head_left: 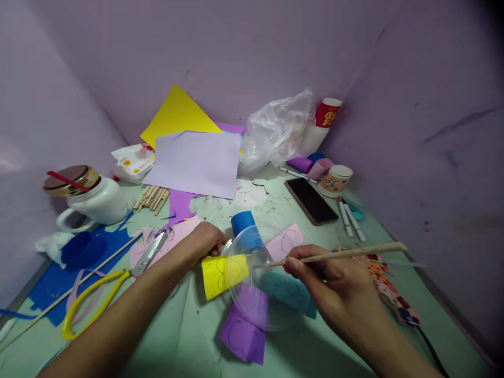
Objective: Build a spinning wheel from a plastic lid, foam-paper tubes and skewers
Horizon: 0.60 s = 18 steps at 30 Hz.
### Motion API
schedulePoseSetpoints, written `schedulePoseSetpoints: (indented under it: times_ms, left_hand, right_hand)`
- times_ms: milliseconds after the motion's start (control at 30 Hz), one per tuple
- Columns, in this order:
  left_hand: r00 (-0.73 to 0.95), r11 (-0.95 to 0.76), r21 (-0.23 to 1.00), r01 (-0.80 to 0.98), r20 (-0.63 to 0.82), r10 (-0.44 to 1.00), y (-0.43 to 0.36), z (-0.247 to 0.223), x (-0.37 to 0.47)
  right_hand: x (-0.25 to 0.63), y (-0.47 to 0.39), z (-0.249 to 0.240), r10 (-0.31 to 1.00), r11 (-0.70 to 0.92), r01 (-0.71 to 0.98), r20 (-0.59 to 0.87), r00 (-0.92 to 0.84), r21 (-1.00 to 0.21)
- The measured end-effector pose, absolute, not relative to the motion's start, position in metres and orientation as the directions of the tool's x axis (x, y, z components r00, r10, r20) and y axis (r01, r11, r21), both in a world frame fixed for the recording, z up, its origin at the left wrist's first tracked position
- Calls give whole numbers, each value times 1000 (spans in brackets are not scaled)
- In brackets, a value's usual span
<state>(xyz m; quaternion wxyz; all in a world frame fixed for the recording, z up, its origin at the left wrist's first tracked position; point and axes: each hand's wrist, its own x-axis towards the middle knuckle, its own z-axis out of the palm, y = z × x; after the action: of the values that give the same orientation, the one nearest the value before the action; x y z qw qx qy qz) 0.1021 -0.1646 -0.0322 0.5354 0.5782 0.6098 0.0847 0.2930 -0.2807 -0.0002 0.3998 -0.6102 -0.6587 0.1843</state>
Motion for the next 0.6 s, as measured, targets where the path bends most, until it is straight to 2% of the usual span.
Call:
schedulePoseSetpoints:
  times_ms: [100, 200, 300, 467, 533, 600]
  left_hand:
    - [319, 414, 722, 554, -644, 695, -166, -24, 103]
    - [376, 440, 743, 504, -648, 663, -166, -14, 101]
    - [429, 447, 759, 474, -642, 636, -165, -4, 97]
    - [563, 397, 834, 383, -552, 615, -165, 15, 86]
    - [537, 303, 875, 378, -473, 698, -165, 26, 81]
    - [496, 138, 919, 369, -320, 807, -167, 38, 77]
  right_hand:
    - [297, -281, -4, 970, 114, 531, 210, 124, -840]
    - [305, -285, -13, 970, -39, 303, 37, 241, -952]
    - [313, -289, -22, 936, -154, 53, -128, 327, -987]
    - [319, -289, -21, 899, -186, -387, -315, 304, -903]
    - [320, -286, -19, 909, -178, -500, -336, 247, -848]
    - [320, -283, -19, 929, -148, -578, -314, 198, -803]
